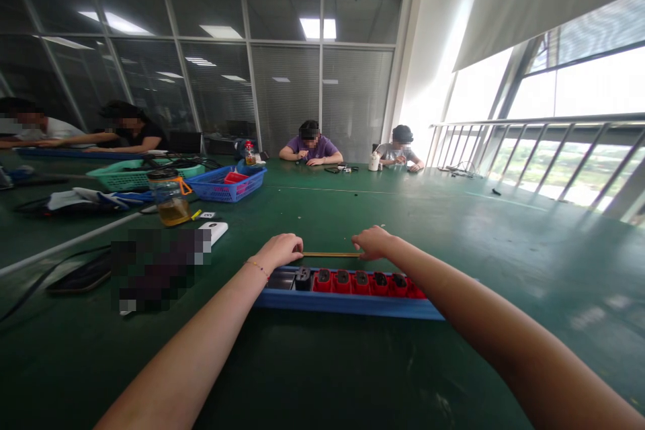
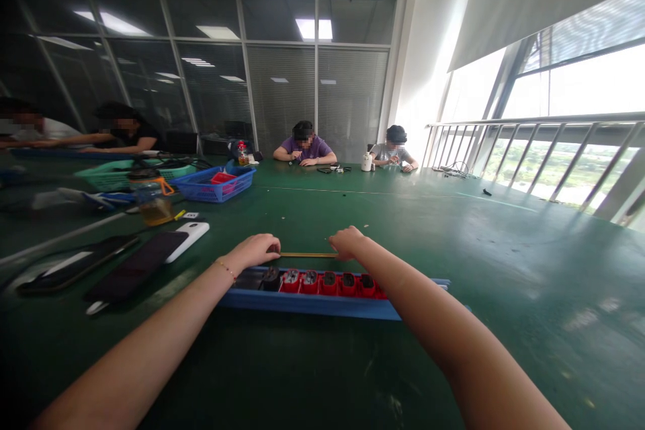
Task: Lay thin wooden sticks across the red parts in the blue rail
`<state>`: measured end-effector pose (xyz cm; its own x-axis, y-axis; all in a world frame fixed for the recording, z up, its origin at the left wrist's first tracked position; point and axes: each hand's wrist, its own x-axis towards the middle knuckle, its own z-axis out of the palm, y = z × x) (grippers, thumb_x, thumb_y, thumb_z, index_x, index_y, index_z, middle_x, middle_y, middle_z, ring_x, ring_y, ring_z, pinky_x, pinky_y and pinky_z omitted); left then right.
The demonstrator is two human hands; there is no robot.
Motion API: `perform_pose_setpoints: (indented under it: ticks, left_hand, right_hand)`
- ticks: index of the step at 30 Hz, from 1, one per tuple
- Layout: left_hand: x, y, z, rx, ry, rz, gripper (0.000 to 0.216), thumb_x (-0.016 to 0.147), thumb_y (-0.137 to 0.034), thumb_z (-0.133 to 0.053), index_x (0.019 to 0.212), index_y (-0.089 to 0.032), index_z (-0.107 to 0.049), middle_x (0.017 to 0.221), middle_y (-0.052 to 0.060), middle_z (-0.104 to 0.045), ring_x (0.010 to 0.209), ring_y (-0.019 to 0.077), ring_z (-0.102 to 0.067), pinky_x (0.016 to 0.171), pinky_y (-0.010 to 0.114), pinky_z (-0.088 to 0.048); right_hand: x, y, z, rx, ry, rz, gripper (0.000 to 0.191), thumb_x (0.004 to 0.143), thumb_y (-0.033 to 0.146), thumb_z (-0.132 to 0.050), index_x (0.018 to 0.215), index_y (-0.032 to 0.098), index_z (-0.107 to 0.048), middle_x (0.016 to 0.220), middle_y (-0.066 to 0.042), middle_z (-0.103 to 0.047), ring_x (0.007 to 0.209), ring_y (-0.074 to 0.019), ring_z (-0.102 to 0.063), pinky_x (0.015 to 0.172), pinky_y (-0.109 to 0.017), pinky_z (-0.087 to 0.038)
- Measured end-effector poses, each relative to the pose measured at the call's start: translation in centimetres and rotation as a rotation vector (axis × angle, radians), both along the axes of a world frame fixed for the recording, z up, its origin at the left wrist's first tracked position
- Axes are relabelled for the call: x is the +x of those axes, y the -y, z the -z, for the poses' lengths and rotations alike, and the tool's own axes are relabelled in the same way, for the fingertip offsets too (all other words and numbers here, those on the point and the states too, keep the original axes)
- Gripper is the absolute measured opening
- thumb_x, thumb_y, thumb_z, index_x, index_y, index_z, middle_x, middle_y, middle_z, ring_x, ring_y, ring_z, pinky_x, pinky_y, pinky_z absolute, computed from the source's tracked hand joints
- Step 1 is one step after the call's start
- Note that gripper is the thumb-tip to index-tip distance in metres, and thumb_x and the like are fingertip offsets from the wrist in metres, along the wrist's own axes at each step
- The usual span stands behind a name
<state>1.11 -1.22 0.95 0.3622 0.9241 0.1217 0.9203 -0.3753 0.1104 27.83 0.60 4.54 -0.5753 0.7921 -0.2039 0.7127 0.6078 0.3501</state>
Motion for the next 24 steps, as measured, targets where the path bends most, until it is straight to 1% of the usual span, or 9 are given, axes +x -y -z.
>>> perform_pose_setpoints:
  ticks: [4, 7, 9, 12, 15, 18, 21, 23, 24]
  left_hand:
    - [0.3, -0.1, 0.0, -0.006, -0.012, 0.008, 0.012, 0.074, -0.030, -0.056, 0.081, -0.025, -0.064, 0.088, 0.002, -0.063, 0.080, 0.0163, -0.057, 0.068, 0.024, -0.042]
    - [0.5, -0.2, -0.1, -0.014, -0.028, 0.014, 0.011, 0.075, -0.025, -0.054, 0.079, -0.024, -0.064, 0.089, 0.002, -0.064, 0.080, 0.0165, -0.058, 0.068, 0.025, -0.042]
    - [0.6, -0.2, -0.2, -0.019, -0.038, 0.022, 0.012, 0.074, -0.023, -0.053, 0.078, -0.024, -0.064, 0.088, 0.002, -0.064, 0.079, 0.0165, -0.058, 0.067, 0.025, -0.042]
    - [0.7, -0.2, -0.3, -0.024, -0.049, 0.039, 0.013, 0.072, -0.019, -0.051, 0.077, -0.024, -0.062, 0.088, 0.002, -0.063, 0.078, 0.0162, -0.058, 0.064, 0.025, -0.041]
    - [0.7, -0.1, -0.3, -0.038, -0.052, 0.038, 0.015, 0.067, -0.014, -0.052, 0.075, -0.023, -0.061, 0.083, 0.001, -0.063, 0.074, 0.0153, -0.057, 0.060, 0.023, -0.040]
    - [0.7, 0.0, -0.2, -0.054, -0.040, 0.019, 0.014, 0.061, -0.014, -0.054, 0.072, -0.022, -0.059, 0.079, 0.000, -0.062, 0.070, 0.0149, -0.057, 0.057, 0.022, -0.039]
    - [0.6, 0.1, -0.2, -0.049, -0.015, -0.006, 0.010, 0.062, -0.016, -0.052, 0.070, -0.020, -0.056, 0.076, 0.001, -0.061, 0.067, 0.0143, -0.056, 0.056, 0.022, -0.039]
    - [0.6, 0.3, -0.7, -0.028, 0.072, -0.002, 0.008, 0.067, -0.018, -0.048, 0.072, -0.020, -0.054, 0.075, 0.000, -0.060, 0.065, 0.0134, -0.056, 0.056, 0.022, -0.040]
    - [0.7, 0.4, -1.1, -0.007, 0.150, 0.016, 0.008, 0.069, -0.020, -0.047, 0.074, -0.020, -0.053, 0.075, 0.000, -0.060, 0.066, 0.0131, -0.056, 0.058, 0.021, -0.041]
  right_hand:
    - [3.2, -0.5, -0.3, -0.076, 0.049, 0.086, 0.043, 0.063, 0.021, -0.064, 0.105, 0.022, -0.060, 0.101, -0.010, -0.065, 0.092, -0.0267, -0.060, 0.074, -0.038, -0.044]
    - [4.7, -0.8, 0.1, -0.111, 0.049, 0.122, 0.037, 0.062, 0.015, -0.061, 0.099, 0.020, -0.063, 0.095, -0.010, -0.066, 0.085, -0.0249, -0.061, 0.065, -0.032, -0.046]
    - [5.0, -1.0, 0.5, -0.121, 0.032, 0.127, 0.034, 0.062, 0.016, -0.060, 0.095, 0.019, -0.065, 0.093, -0.010, -0.066, 0.083, -0.0249, -0.062, 0.062, -0.030, -0.046]
    - [5.0, -0.9, 1.0, -0.125, -0.006, 0.122, 0.034, 0.060, 0.019, -0.062, 0.094, 0.018, -0.066, 0.091, -0.010, -0.066, 0.082, -0.0258, -0.061, 0.061, -0.030, -0.045]
    - [5.3, -0.5, 1.1, -0.113, -0.066, 0.115, 0.033, 0.063, 0.022, -0.058, 0.095, 0.018, -0.066, 0.092, -0.010, -0.066, 0.081, -0.0250, -0.061, 0.062, -0.030, -0.045]
    - [6.0, 0.2, 0.6, -0.077, -0.149, 0.103, 0.028, 0.069, 0.024, -0.052, 0.092, 0.019, -0.067, 0.093, -0.010, -0.066, 0.084, -0.0240, -0.060, 0.066, -0.030, -0.044]
    - [7.1, 0.9, -0.6, -0.033, -0.248, 0.092, 0.026, 0.074, 0.025, -0.046, 0.085, 0.021, -0.068, 0.091, -0.007, -0.067, 0.085, -0.0219, -0.059, 0.068, -0.027, -0.042]
    - [8.0, 1.5, -1.6, 0.000, -0.322, 0.096, 0.029, 0.078, 0.025, -0.041, 0.089, 0.023, -0.068, 0.090, -0.004, -0.067, 0.082, -0.0191, -0.059, 0.067, -0.025, -0.041]
    - [8.5, 1.9, -2.0, 0.020, -0.354, 0.103, 0.031, 0.079, 0.024, -0.039, 0.094, 0.024, -0.066, 0.091, -0.002, -0.067, 0.081, -0.0178, -0.059, 0.067, -0.024, -0.041]
